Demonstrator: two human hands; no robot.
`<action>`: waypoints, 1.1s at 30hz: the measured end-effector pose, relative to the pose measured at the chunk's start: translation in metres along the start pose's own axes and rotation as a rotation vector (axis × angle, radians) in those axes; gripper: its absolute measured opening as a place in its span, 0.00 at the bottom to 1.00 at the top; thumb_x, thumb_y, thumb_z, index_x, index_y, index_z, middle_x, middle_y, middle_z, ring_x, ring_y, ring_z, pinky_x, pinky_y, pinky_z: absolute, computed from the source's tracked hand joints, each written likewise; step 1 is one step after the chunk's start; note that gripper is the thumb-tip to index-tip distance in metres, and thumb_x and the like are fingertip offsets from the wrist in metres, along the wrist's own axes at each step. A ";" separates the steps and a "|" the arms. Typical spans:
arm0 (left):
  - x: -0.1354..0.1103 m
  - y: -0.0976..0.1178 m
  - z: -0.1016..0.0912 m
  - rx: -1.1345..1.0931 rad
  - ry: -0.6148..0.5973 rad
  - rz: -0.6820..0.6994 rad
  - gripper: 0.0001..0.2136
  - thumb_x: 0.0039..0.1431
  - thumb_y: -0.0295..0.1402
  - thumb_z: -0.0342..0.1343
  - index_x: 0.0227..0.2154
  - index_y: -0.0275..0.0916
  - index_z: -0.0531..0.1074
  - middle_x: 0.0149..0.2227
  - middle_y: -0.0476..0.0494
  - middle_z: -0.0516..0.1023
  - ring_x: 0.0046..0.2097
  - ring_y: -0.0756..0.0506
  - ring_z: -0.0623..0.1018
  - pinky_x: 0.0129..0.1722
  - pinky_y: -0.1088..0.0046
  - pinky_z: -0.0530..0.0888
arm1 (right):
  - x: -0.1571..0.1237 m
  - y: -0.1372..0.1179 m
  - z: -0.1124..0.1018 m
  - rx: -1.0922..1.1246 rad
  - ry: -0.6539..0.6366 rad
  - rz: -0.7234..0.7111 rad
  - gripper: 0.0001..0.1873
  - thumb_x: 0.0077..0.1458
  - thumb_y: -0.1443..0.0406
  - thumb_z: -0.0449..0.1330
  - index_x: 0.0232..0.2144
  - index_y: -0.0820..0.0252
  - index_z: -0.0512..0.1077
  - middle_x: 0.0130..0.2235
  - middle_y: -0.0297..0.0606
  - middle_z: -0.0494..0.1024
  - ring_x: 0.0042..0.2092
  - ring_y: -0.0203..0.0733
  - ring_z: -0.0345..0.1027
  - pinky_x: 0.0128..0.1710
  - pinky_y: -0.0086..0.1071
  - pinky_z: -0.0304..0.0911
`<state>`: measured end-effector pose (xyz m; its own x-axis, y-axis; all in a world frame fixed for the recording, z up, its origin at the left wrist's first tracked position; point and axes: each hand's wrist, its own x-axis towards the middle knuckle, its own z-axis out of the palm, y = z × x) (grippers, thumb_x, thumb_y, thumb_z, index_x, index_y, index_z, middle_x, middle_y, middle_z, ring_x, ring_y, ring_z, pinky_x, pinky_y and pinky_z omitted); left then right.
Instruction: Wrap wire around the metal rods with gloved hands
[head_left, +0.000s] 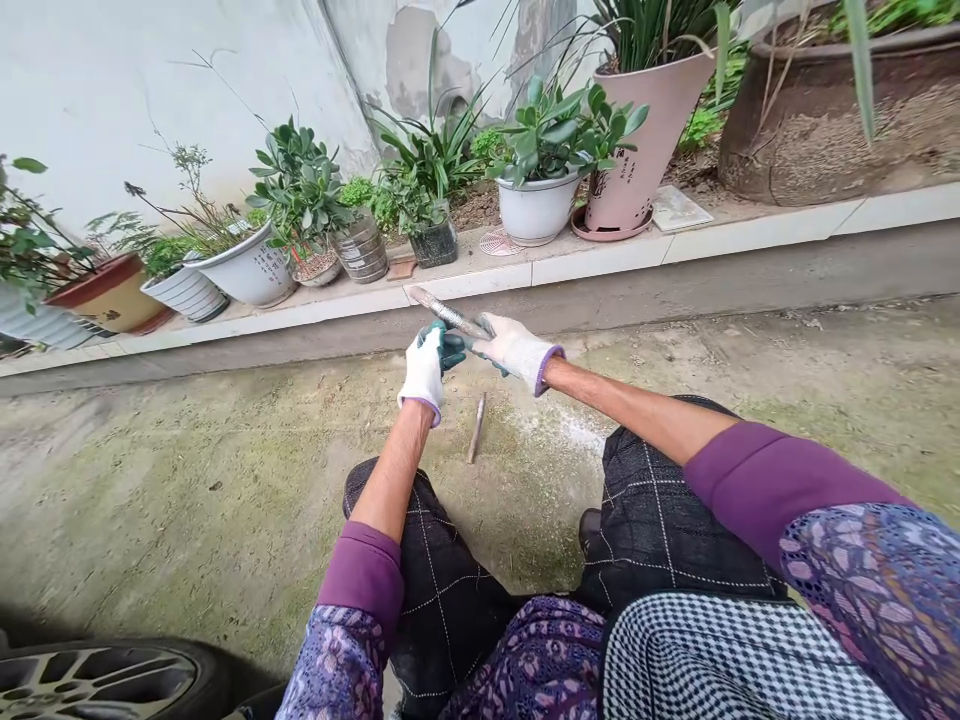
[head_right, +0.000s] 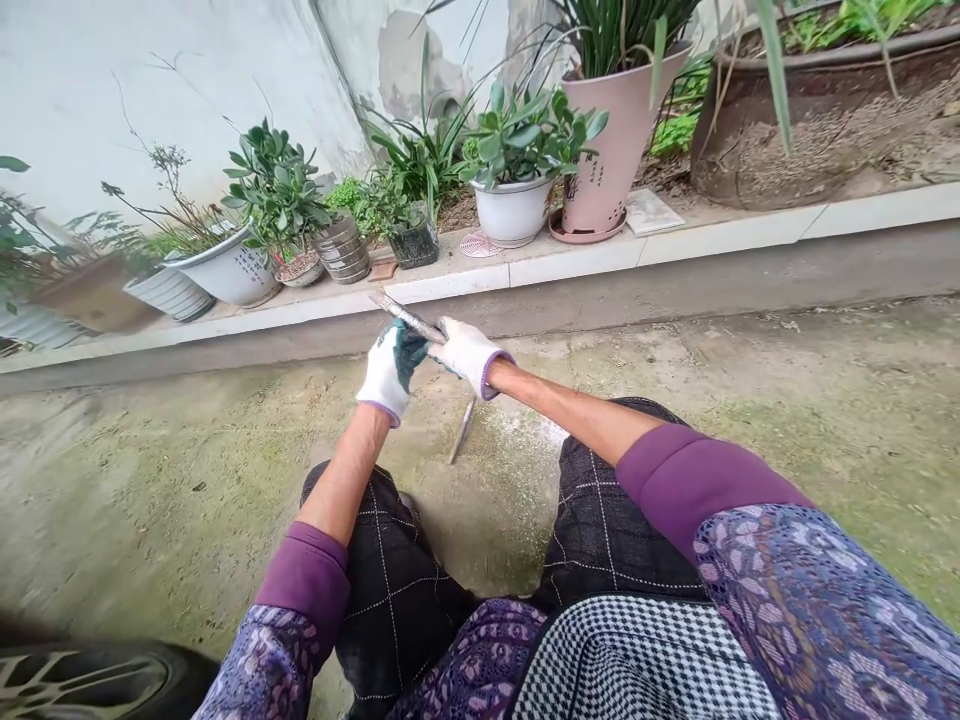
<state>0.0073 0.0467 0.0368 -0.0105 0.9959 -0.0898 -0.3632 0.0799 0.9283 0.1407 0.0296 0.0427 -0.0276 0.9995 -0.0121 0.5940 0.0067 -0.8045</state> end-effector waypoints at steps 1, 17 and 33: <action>-0.002 0.004 -0.005 0.082 0.001 -0.005 0.08 0.59 0.36 0.59 0.36 0.38 0.73 0.28 0.49 0.75 0.28 0.52 0.76 0.32 0.75 0.75 | -0.002 0.000 -0.005 0.013 0.010 -0.009 0.10 0.58 0.60 0.60 0.41 0.58 0.67 0.28 0.31 0.72 0.22 0.33 0.62 0.19 0.27 0.58; -0.019 0.018 -0.008 0.036 -0.126 -0.160 0.11 0.57 0.35 0.65 0.39 0.34 0.75 0.27 0.47 0.77 0.25 0.50 0.78 0.26 0.75 0.76 | -0.031 -0.008 -0.042 -0.482 -0.121 -0.172 0.15 0.61 0.61 0.59 0.49 0.59 0.73 0.42 0.42 0.80 0.37 0.43 0.73 0.35 0.34 0.65; -0.010 0.019 0.003 -0.041 -0.010 -0.030 0.13 0.57 0.41 0.64 0.35 0.35 0.72 0.27 0.46 0.79 0.24 0.50 0.78 0.26 0.73 0.75 | -0.003 -0.018 -0.026 -0.793 0.087 -0.390 0.25 0.64 0.66 0.55 0.62 0.59 0.66 0.55 0.52 0.73 0.51 0.52 0.69 0.45 0.38 0.61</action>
<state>0.0038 0.0383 0.0563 0.0096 0.9935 -0.1135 -0.4008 0.1079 0.9098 0.1509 0.0268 0.0723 -0.3027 0.9203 0.2479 0.9381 0.3337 -0.0934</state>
